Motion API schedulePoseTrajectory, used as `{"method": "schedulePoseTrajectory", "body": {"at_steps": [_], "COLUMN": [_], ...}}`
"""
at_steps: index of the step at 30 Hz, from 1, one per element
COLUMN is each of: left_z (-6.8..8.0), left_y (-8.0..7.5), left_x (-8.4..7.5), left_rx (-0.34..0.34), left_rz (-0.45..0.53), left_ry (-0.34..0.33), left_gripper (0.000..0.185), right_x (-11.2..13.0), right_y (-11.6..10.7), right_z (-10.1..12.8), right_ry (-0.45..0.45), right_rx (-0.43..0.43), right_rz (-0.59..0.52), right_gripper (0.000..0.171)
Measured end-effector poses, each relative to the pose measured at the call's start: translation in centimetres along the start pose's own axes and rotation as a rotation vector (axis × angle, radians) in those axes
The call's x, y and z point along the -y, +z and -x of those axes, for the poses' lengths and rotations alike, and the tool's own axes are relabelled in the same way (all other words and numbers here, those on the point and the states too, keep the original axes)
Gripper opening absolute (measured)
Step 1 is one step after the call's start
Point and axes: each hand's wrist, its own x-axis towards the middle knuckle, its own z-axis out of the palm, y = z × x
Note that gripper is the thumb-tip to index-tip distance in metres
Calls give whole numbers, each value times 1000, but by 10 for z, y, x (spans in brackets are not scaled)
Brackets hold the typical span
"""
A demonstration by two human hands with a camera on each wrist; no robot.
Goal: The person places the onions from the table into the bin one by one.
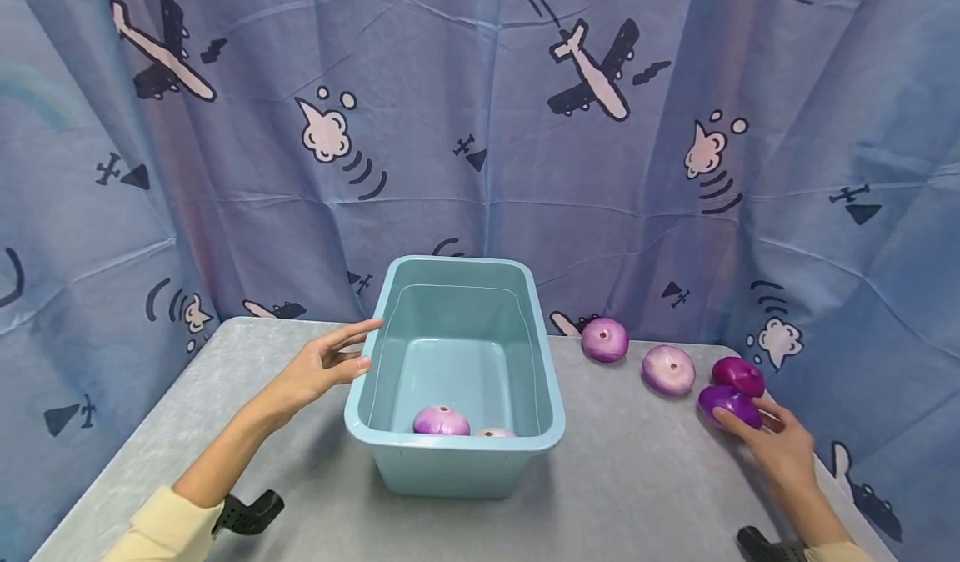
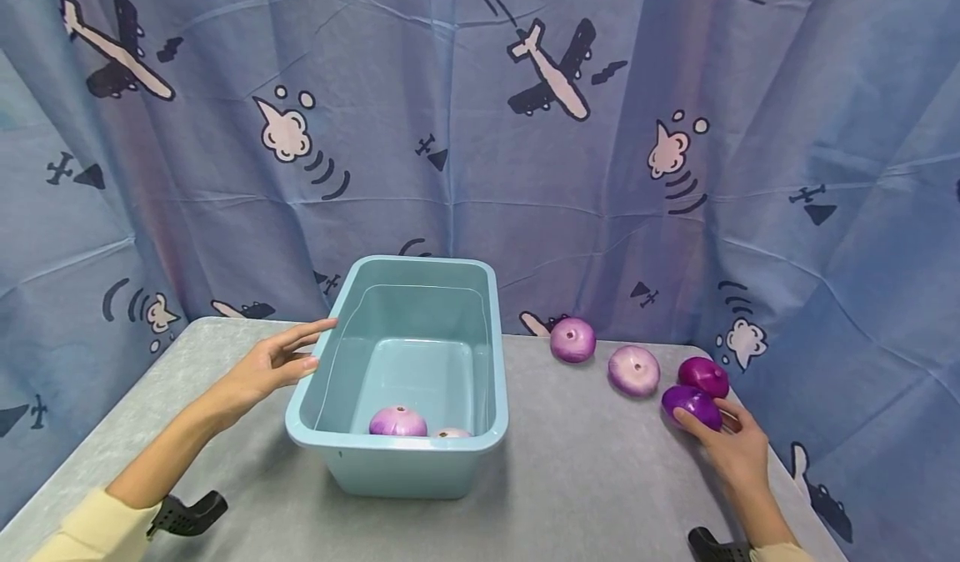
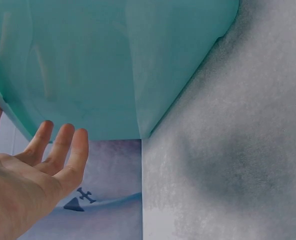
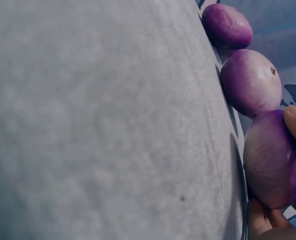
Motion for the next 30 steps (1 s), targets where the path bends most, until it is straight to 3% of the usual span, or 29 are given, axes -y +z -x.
{"method": "schedulePoseTrajectory", "body": {"at_steps": [13, 22, 27, 30], "left_z": [0, 0, 0, 0], "left_y": [1, 1, 1, 1], "left_x": [0, 1, 0, 0], "left_rx": [3, -4, -7, -8], "left_rz": [2, -4, -2, -2], "left_ry": [1, -9, -7, -5], "left_gripper": [56, 55, 55, 55], "right_x": [1, 1, 5, 6], "right_y": [-7, -11, -10, -9], "right_z": [1, 3, 6, 8], "right_ry": [1, -147, -196, -240], "right_rx": [37, 78, 132, 195], "right_rz": [-97, -60, -110, -221], "right_gripper": [99, 85, 79, 72]}}
